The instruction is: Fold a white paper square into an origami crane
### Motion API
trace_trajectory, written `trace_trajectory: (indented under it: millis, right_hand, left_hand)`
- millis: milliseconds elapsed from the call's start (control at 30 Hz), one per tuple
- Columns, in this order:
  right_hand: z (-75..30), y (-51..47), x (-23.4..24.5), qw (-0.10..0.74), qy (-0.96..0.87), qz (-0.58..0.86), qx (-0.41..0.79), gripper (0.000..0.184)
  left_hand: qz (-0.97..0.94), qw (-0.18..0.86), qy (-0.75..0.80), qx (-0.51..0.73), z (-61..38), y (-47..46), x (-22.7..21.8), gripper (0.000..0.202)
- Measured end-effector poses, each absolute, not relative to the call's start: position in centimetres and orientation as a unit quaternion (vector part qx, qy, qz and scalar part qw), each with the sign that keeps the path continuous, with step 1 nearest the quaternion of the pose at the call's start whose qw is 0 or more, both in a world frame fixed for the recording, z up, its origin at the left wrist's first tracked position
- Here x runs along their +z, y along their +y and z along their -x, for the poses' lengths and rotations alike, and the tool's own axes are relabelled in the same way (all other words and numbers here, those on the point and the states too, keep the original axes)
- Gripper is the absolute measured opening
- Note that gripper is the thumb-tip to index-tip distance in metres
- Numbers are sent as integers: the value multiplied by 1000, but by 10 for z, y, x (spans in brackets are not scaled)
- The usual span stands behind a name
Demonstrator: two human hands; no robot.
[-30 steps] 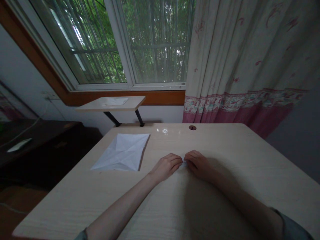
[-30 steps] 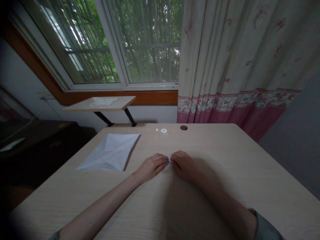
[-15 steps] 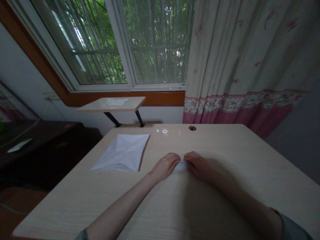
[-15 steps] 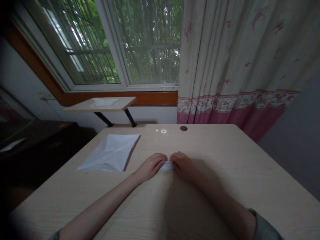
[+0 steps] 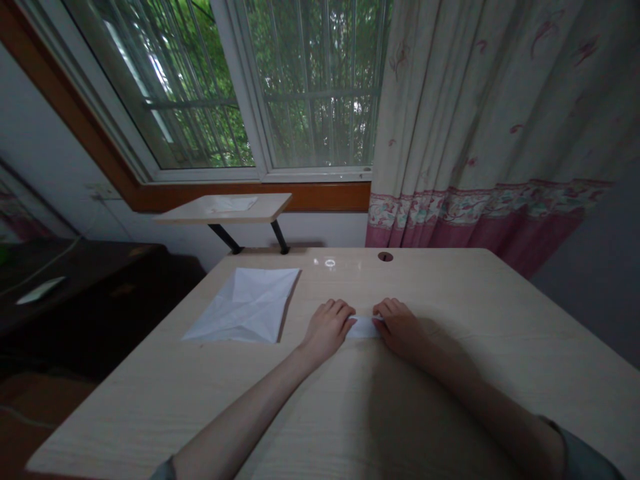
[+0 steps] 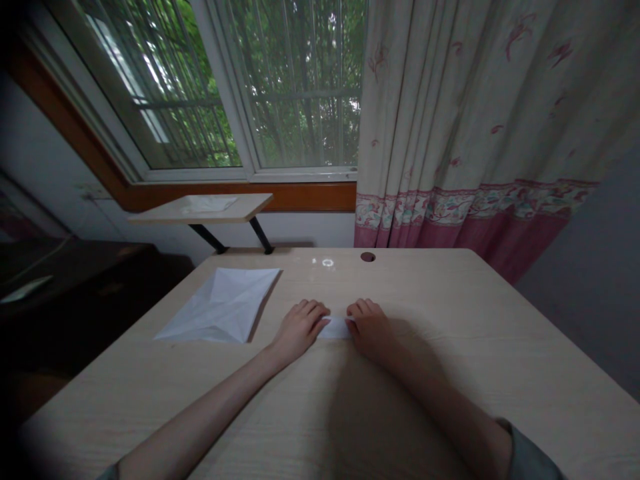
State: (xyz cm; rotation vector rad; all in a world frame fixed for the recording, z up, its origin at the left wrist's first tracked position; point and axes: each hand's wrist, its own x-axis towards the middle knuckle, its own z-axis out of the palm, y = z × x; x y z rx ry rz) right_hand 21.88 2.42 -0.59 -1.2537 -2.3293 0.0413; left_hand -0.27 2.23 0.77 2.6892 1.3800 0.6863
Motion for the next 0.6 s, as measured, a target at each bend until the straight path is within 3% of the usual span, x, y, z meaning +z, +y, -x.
trace_trajectory:
  millis: [167, 367, 600]
  right_hand:
    - [-219, 25, -10, 256, -845, 469, -9, 11]
    - [-220, 26, -13, 286, -834, 470, 17, 11]
    - [-221, 25, -10, 283, -830, 479, 47, 13]
  left_hand:
    - [-860, 19, 462, 216, 2, 22, 8, 19]
    - [-858, 26, 465, 219, 2, 24, 6, 32]
    - [-857, 35, 467, 216, 1, 23, 9, 28]
